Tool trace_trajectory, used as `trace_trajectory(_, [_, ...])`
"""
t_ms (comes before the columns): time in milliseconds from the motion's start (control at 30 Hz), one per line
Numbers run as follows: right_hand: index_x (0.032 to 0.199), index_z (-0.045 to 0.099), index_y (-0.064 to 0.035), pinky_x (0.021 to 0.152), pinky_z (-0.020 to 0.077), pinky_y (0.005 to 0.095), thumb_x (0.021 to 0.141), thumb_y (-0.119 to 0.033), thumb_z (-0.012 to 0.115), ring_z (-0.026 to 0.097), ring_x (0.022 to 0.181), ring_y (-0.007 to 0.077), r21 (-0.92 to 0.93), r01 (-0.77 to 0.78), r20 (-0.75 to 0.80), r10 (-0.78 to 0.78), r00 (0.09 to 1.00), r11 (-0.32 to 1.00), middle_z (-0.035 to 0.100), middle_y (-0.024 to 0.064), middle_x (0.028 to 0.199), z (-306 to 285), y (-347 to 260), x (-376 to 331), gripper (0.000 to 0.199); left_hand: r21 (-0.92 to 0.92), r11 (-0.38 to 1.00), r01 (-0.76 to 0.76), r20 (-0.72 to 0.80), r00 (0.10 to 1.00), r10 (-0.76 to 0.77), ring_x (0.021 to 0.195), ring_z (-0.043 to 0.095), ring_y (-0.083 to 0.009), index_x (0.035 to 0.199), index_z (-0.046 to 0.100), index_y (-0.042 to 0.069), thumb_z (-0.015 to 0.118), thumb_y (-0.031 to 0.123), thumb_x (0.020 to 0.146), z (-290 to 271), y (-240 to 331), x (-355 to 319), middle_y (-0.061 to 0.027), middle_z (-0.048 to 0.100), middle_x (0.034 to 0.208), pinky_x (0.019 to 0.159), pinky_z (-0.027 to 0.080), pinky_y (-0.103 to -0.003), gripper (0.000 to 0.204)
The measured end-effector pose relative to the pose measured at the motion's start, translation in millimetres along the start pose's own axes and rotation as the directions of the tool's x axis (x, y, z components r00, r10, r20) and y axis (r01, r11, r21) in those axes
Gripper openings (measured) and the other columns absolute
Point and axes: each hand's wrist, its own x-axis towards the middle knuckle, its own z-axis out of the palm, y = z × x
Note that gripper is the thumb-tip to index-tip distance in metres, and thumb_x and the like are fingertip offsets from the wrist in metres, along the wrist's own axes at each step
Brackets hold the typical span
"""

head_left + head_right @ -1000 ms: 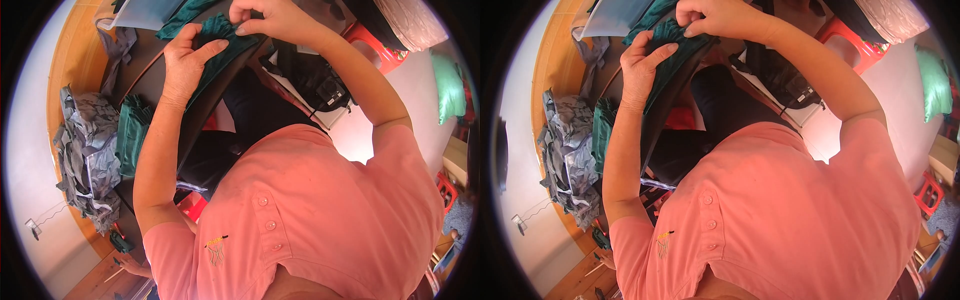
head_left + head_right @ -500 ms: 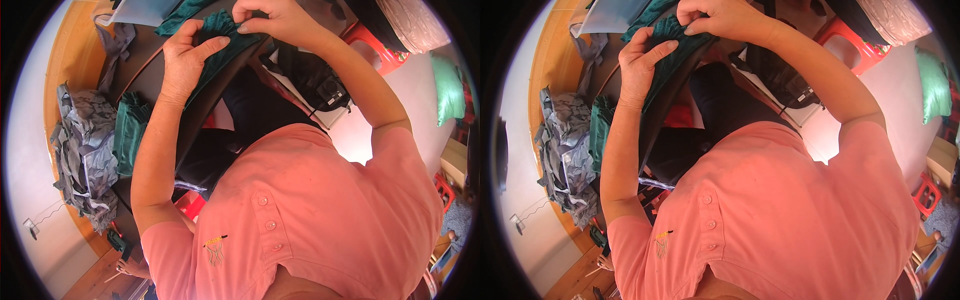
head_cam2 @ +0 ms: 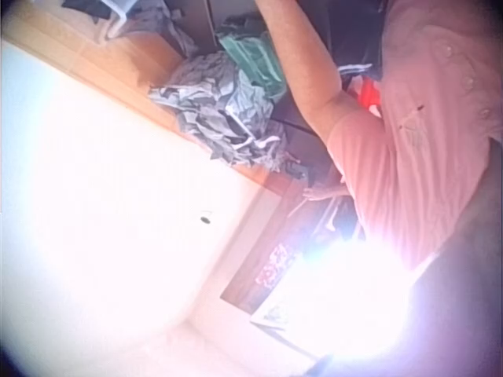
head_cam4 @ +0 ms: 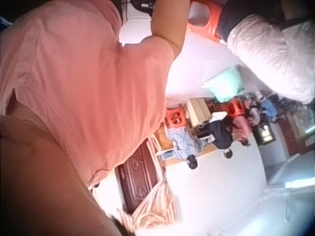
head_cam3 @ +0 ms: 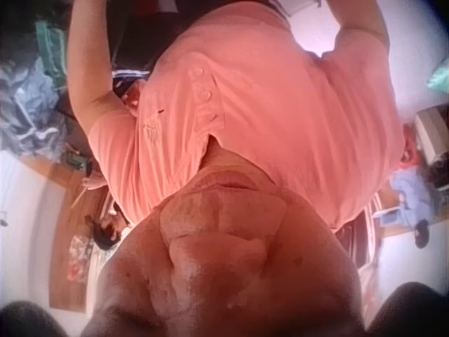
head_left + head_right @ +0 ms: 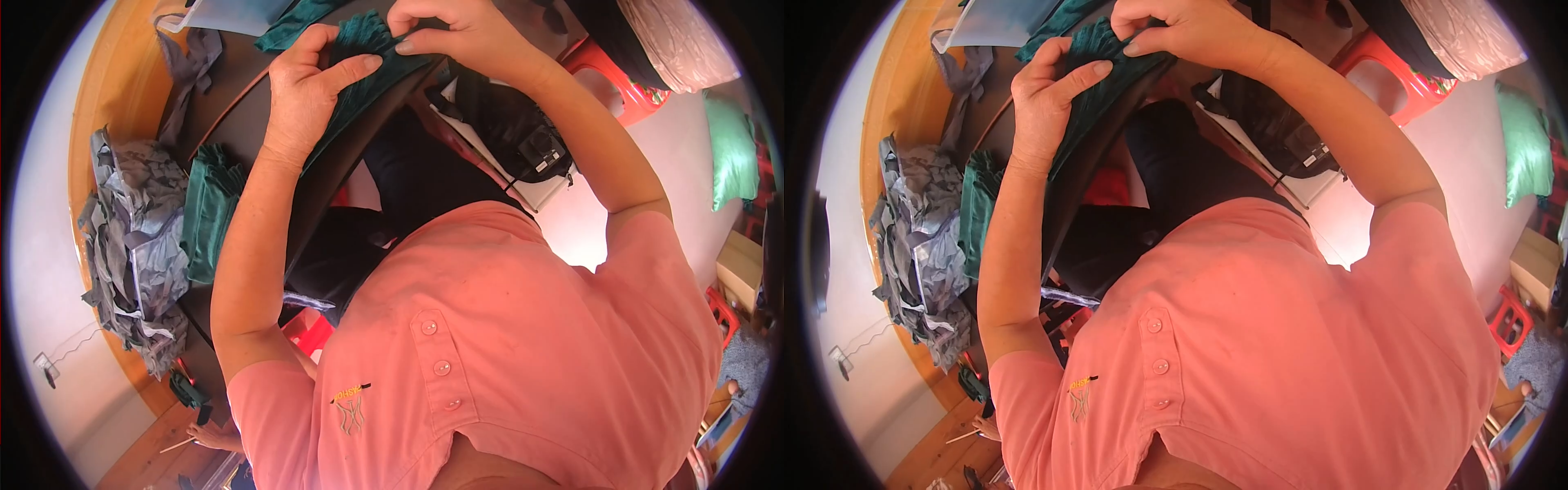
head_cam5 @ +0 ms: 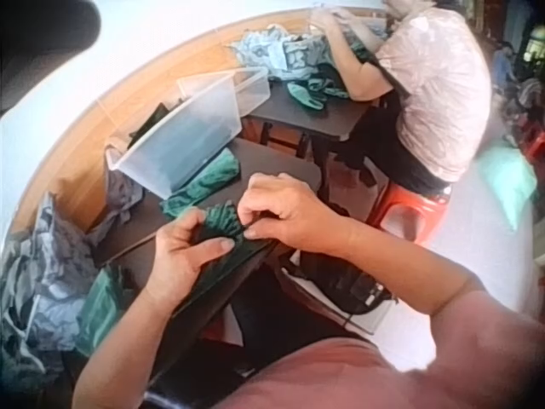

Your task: Folding small rectangular pieces of green fabric and stacking them.

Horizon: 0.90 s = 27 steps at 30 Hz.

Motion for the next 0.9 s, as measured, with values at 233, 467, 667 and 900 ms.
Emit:
trace_trajectory(233, [0.084,0.065,-0.0134,0.081,0.0383,0.0391,0.08,-0.014,0.078,0.058,0.091,0.0253,-0.078,-0.02,0.234,0.038,0.972,0.997,0.055,0.002,0.089,-18,-12,-8,0.013,0.092,0.996,-0.011,-0.022,1.0,0.013,0.068,0.041,-0.0054,0.095,0.069,0.0,0.09,0.011,0.076,-1,1,-1,0.007,0.048,0.073,0.06,0.037,-0.022,0.03])
trace_trajectory(467, [0.085,0.063,-0.0088,0.077,0.0404,0.0394,0.082,-0.014,0.077,0.06,0.085,0.0286,-0.109,-0.006,-0.041,0.001,0.999,0.994,0.059,0.0072,0.083,9,-10,-6,0.015,0.046,0.999,0.018,-0.017,1.0,-0.017,0.07,0.046,-0.0054,0.1,0.07,0.0,0.091,0.01,0.076,-1,0,-3,0.0063,0.055,0.075,0.064,0.041,-0.022,0.033])
trace_trajectory(667, [0.09,0.064,-0.0076,0.072,0.0416,0.0385,0.08,-0.007,0.074,0.061,0.077,0.029,-0.076,-0.152,-0.169,0.138,0.976,0.985,0.061,0.0083,0.081,17,-16,2,0.015,0.074,0.997,0.024,0.0,1.0,-0.024,0.071,0.05,-0.0049,0.101,0.071,0.001,0.09,0.008,0.076,1,4,-3,0.0055,0.06,0.078,0.065,0.044,-0.022,0.032])
trace_trajectory(900, [0.09,0.067,-0.0089,0.071,0.0414,0.0378,0.081,-0.003,0.073,0.062,0.08,0.0278,-0.066,0.006,-0.165,-0.017,0.986,0.998,0.061,0.0063,0.082,10,-10,2,0.012,0.015,0.998,0.054,0.004,0.999,-0.054,0.073,0.056,-0.0045,0.103,0.072,0.001,0.09,0.007,0.077,0,3,-3,0.0041,0.065,0.081,0.068,0.048,-0.021,0.032])
